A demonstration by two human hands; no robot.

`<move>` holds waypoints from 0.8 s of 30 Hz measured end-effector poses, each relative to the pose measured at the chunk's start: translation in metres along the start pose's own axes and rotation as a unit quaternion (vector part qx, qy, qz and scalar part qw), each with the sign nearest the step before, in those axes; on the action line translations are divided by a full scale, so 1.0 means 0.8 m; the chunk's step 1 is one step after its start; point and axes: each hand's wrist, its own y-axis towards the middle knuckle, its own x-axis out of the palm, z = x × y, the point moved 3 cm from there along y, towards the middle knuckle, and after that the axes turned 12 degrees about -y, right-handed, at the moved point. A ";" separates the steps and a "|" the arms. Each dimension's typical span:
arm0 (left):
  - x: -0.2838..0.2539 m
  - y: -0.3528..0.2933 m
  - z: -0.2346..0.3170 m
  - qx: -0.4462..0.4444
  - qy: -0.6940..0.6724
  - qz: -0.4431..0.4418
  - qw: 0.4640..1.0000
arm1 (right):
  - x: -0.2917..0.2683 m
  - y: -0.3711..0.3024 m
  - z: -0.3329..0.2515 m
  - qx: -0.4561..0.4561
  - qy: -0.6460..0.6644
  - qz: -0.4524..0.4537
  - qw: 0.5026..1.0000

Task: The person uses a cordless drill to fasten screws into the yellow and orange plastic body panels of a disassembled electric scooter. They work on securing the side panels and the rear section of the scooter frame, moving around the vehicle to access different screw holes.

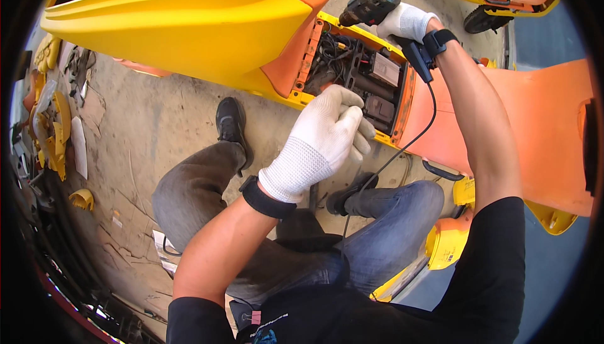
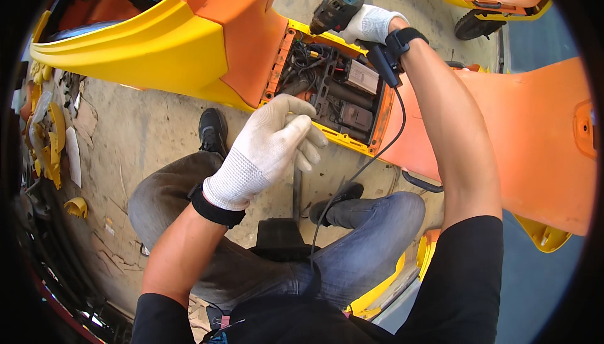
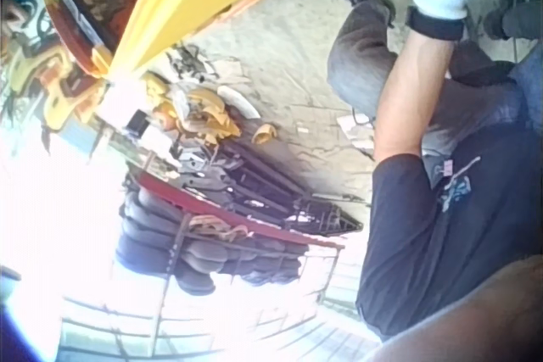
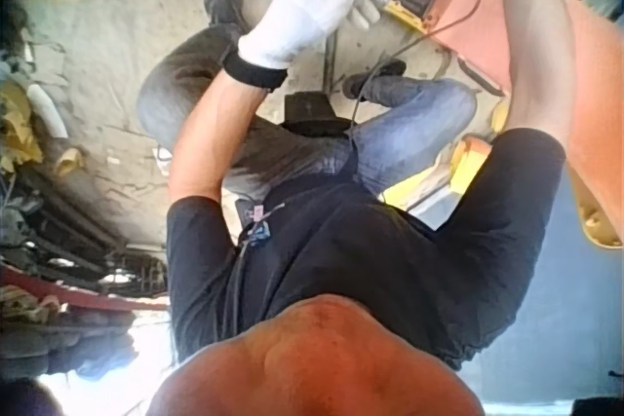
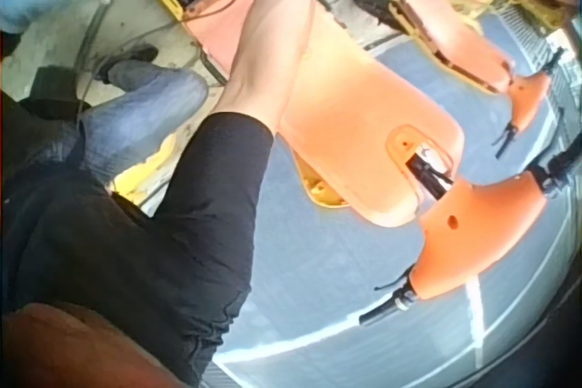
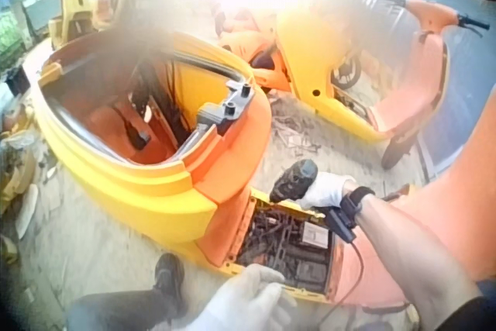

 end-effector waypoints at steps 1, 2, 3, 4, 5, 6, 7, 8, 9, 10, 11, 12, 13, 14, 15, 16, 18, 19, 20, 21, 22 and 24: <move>0.000 0.000 0.001 -0.002 0.000 -0.002 1.000 | -0.004 -0.005 -0.004 -0.015 -0.015 0.010 1.000; 0.001 -0.001 0.003 -0.005 0.001 -0.003 1.000 | -0.004 -0.003 -0.005 -0.047 -0.019 0.013 0.999; 0.000 -0.001 0.004 -0.006 0.001 -0.005 1.000 | -0.005 0.000 -0.009 -0.080 -0.024 0.017 0.996; 0.000 -0.001 0.004 -0.005 -0.001 -0.007 1.000 | -0.009 0.003 -0.011 -0.083 -0.075 0.023 0.993; -0.001 -0.001 0.004 -0.004 -0.003 -0.010 1.000 | -0.012 0.006 -0.015 -0.088 -0.126 0.029 0.988; -0.001 -0.001 0.004 -0.001 -0.004 -0.012 1.000 | -0.013 0.015 -0.014 -0.104 -0.190 0.053 0.975; -0.001 -0.001 0.004 0.002 -0.001 -0.018 1.000 | -0.015 0.021 -0.010 -0.119 -0.233 0.073 0.962; -0.001 -0.001 0.005 0.006 0.002 -0.024 1.000 | -0.017 0.026 -0.006 -0.134 -0.275 0.092 0.948; -0.002 -0.001 0.004 0.009 0.005 -0.030 1.000 | -0.021 0.028 -0.009 -0.149 -0.316 0.111 0.930; -0.005 -0.001 0.004 0.018 0.007 -0.022 1.000 | -0.030 0.015 -0.030 -0.121 -0.285 0.088 0.947; -0.008 0.000 0.002 0.028 0.009 -0.015 0.999 | -0.033 0.012 -0.035 -0.140 -0.261 0.103 0.950; -0.007 0.001 0.002 0.036 0.009 -0.015 0.999 | -0.038 0.005 -0.026 -0.151 -0.240 0.116 0.952; -0.007 0.002 0.002 0.042 0.021 -0.019 0.999 | -0.045 -0.001 -0.018 -0.167 -0.218 0.132 0.953; -0.007 0.002 0.003 0.048 0.033 -0.024 0.998 | -0.056 -0.011 -0.008 -0.173 -0.200 0.136 0.955; -0.007 0.001 0.000 0.051 0.045 -0.024 0.997 | -0.058 -0.008 0.009 -0.154 -0.198 0.116 0.961; -0.008 0.000 -0.002 0.051 0.032 -0.010 0.998 | -0.064 -0.024 0.016 -0.185 -0.122 0.156 0.963; -0.007 0.001 -0.003 0.053 0.009 0.010 0.999 | -0.063 -0.065 0.026 -0.190 0.015 0.190 0.963; -0.009 -0.002 0.001 0.056 0.003 0.022 0.998 | -0.057 -0.081 0.021 -0.177 0.079 0.186 0.963; -0.007 -0.002 0.004 0.056 -0.008 0.021 0.998 | -0.039 -0.106 0.037 -0.116 0.183 0.171 0.961; -0.007 -0.002 0.004 0.055 -0.016 0.026 0.998 | -0.018 -0.127 0.042 -0.134 0.250 0.182 0.941; -0.008 -0.001 0.005 0.053 -0.020 0.027 0.998 | -0.006 -0.168 0.018 -0.161 0.372 0.190 0.894; -0.005 0.001 0.006 0.068 -0.001 0.034 0.997 | 0.049 -0.219 0.023 -0.076 0.521 0.130 0.840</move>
